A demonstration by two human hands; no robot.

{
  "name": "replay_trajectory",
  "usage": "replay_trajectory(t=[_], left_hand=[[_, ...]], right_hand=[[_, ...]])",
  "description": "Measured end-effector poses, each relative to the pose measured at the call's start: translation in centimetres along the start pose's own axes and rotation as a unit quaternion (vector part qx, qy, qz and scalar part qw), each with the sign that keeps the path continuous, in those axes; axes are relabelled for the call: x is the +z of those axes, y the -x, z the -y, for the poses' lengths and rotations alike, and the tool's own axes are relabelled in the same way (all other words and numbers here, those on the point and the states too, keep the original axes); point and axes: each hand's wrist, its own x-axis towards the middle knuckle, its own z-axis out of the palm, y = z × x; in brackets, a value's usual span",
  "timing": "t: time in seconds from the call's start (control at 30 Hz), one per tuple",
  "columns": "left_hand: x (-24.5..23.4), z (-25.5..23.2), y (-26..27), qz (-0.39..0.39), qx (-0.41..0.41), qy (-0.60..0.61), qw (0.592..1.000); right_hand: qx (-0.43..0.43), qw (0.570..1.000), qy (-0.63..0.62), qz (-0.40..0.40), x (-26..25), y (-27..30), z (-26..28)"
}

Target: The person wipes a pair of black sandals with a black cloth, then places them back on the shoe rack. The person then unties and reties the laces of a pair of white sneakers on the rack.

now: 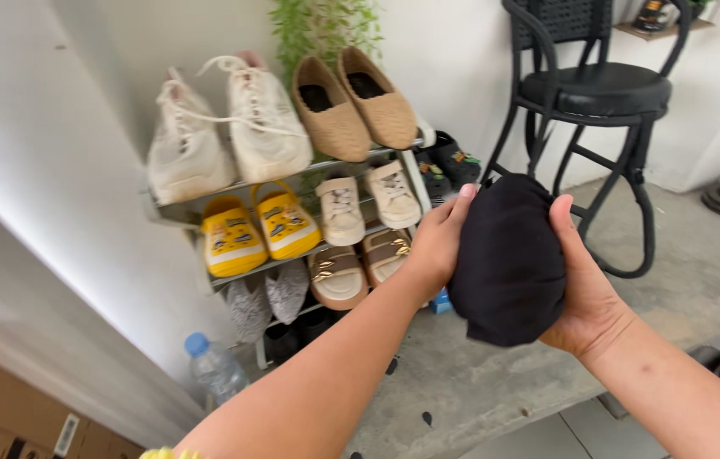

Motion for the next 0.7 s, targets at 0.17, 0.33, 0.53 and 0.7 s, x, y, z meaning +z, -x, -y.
replay_trajectory(t=[0.17,0.33,0.53,0.7], left_hand=[[4.7,4.3,-8.2,-0.086,0.038,-0.331,0.939],[6.1,9.4,-21.4,-0.070,0.042,-0.405,0.911],[4.6,10.2,-34.4,-0.079,0.008,-0.488,0.869],[2.8,9.5,-38.7,-0.095,-0.163,-0.519,0.834]], right_hand=[[0.013,0.978,-0.004,-0.209,-3.2,-1.8,4.3],[0.008,0.985,-0.037,-0.168,-7.7,-3.9,11.1],[0.048,0.971,-0.054,-0.229,-12.3,-4.7,16.0],[0.073,0.970,-0.100,-0.211,-16.2,-4.3,17.5]])
